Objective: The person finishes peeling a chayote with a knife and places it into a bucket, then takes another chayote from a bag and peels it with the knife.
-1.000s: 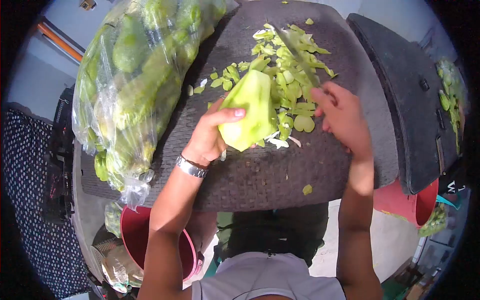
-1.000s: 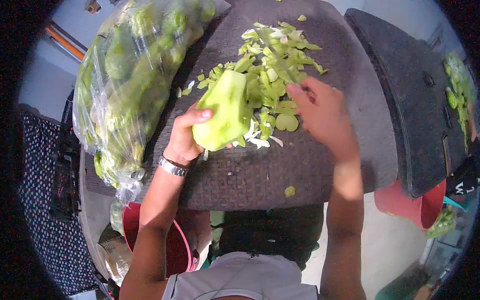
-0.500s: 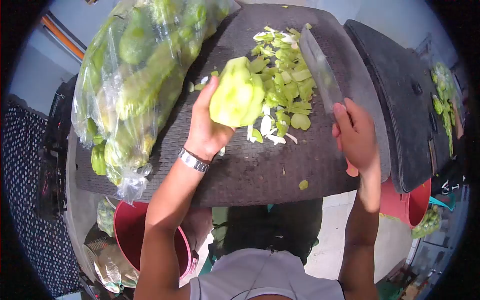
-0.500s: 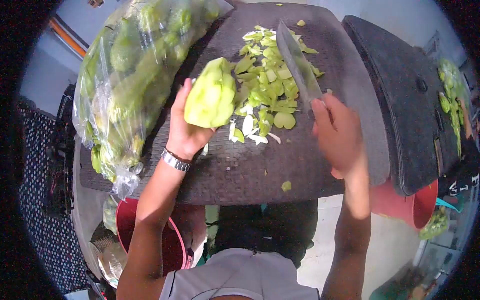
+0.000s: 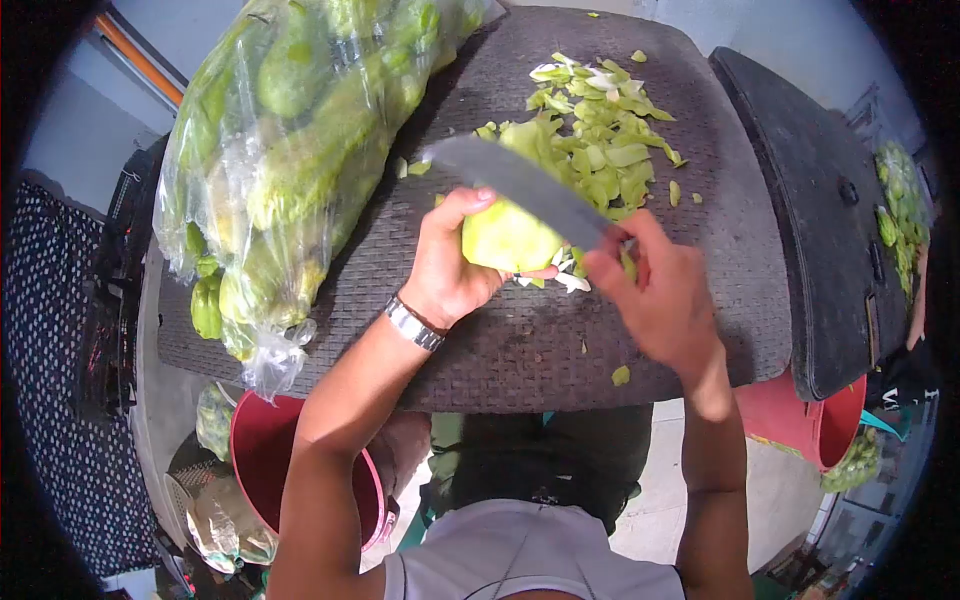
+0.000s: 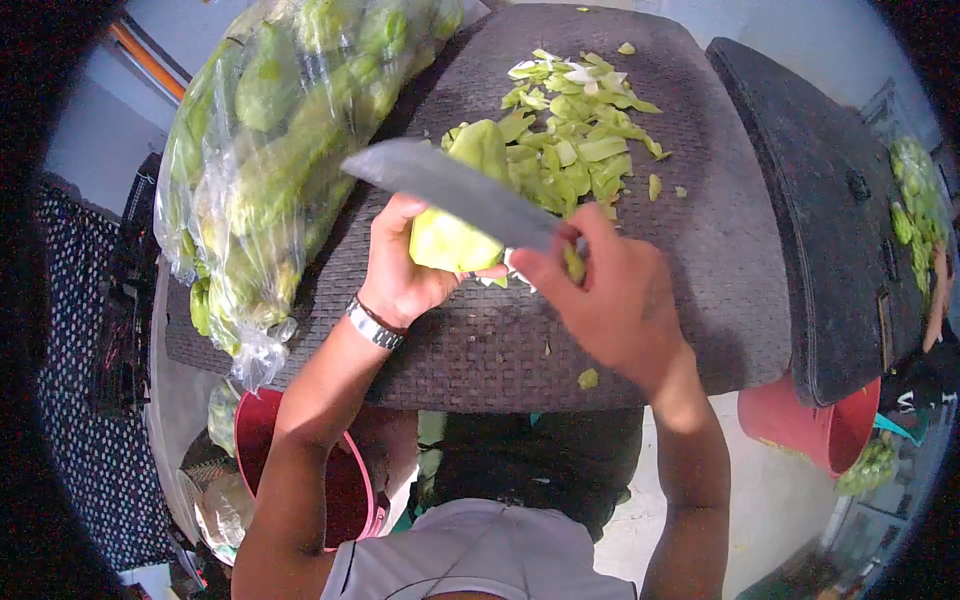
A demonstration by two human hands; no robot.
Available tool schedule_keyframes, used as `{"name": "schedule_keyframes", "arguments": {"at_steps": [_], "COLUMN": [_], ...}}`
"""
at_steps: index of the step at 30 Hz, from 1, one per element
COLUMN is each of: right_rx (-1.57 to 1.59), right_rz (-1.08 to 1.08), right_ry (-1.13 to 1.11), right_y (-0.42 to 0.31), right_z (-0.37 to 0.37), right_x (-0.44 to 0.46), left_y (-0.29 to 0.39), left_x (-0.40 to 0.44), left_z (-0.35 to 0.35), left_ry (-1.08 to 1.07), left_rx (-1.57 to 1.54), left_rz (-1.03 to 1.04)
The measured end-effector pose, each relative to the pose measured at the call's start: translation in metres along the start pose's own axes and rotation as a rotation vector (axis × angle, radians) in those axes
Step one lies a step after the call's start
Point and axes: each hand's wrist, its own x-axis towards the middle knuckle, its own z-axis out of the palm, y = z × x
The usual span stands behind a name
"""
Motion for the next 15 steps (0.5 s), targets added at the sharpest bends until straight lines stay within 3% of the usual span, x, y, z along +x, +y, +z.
{"name": "schedule_keyframes", "arguments": {"at_steps": [2,3,10,15], "right_rx": [-0.063,-0.094,-0.215,-0.155], "right_rz": [-0.106,-0.160,-0.233,-0.299], "right_ry": [0.044,0.065,0.018,-0.004], "right_y": [-0.001,-0.001,-0.001,0.005], "right_z": [0.007,0.009,0.005,0.003], "right_x": [0.000,-0.001,-0.002,0.001], "left_y": [-0.007,-0.008,-0.019,-0.020], "left_x": [-0.004,-0.002,-0.003,-0.008], "left_z": [-0.006,-0.014,-0.040,-0.025], "left_ry": [0.063,-0.026,0.100,0.039], "left_rx": [-0.089,-0.089,0.004,0.048], "left_rz": [0.074,0.068,0.050,0.069]}}
